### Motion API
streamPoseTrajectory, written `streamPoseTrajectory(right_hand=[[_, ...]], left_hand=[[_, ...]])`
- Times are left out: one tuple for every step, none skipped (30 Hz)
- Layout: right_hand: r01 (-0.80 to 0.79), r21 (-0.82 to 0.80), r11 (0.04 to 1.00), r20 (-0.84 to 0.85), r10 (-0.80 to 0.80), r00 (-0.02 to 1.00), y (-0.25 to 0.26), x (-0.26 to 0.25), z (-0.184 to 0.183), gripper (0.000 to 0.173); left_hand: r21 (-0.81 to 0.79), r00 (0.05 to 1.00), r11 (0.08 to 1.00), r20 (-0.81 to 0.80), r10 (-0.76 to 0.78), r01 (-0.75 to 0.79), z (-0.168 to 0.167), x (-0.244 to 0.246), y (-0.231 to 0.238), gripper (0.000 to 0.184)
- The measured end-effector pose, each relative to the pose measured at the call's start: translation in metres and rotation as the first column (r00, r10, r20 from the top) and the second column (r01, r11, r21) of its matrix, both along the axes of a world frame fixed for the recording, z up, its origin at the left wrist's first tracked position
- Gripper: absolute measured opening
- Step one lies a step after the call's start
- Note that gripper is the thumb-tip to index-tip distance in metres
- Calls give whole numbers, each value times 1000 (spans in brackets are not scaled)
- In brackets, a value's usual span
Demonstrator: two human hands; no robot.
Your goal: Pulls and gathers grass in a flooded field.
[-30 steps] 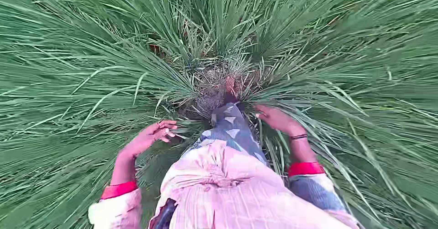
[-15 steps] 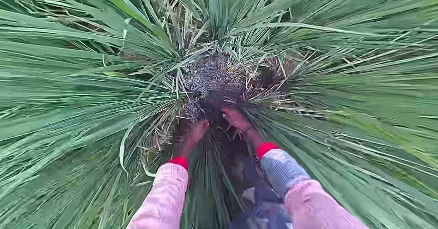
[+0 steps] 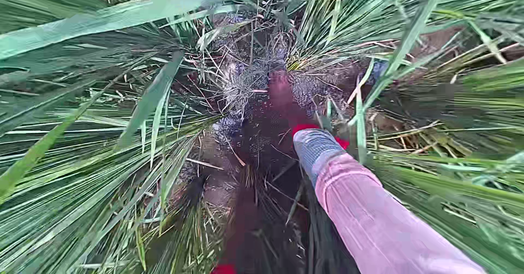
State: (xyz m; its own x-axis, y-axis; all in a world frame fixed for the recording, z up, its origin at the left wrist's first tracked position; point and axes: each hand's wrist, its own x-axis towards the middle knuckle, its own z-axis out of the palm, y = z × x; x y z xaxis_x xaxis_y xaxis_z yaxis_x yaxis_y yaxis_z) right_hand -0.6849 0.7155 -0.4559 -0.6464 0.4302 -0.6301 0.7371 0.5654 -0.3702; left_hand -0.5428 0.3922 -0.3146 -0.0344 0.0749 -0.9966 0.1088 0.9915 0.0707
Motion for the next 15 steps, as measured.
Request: streamPoseTrajectory(right_hand=[[-51,32,998,-42,52,998,8,-1,-26,62],[-81,9,997,2,81,997,15,-11,-35,75],[-103,-1,995,50,103,993,18,-20,-35,79],[-167,-5,986,118,167,979,17,-28,-34,78],[-216,-24,976,185,217,959,12,-33,-31,69],[-232,-55,971,231,239,943,7,-35,-31,61],[-224,-66,972,232,233,944,1,-30,-39,54],[-188,-66,980,180,197,964,-1,-24,-49,43],[-177,-60,982,144,184,972,0,-19,-57,41],[-170,-67,983,144,179,973,1,-19,-54,41],[-189,-106,976,125,201,972,4,-22,-47,38],[-241,-138,961,103,256,961,10,-27,-40,34],[-299,-163,940,118,319,940,15,-35,-32,31],[-312,-184,932,129,337,933,19,-43,-25,29],[-286,-226,931,136,320,938,23,-50,-19,29]], left_hand=[[10,1000,1000,-7,-20,20,1,6,-2,81],[24,999,999,-16,-35,36,2,9,-3,78],[24,999,998,2,-53,53,2,8,-2,76],[24,998,998,29,-52,51,2,6,-1,77],[12,998,999,54,-45,44,2,6,-1,77],[-5,993,998,94,-69,70,-2,6,-2,77],[-24,993,997,97,-66,69,-5,8,-5,76],[-36,996,998,70,-49,51,-7,12,-8,76],[-50,996,998,81,-42,46,-7,11,-7,78],[-65,993,997,110,-38,46,-5,8,-4,79],[-71,991,996,129,-35,45,-3,4,-2,79],[-73,991,997,133,-26,36,-2,3,-1,79],[-71,991,997,133,-18,28,-1,4,-1,80],[-61,992,998,121,-15,23,-2,5,-2,80],[-50,993,999,115,-11,17,-2,5,-3,79]])
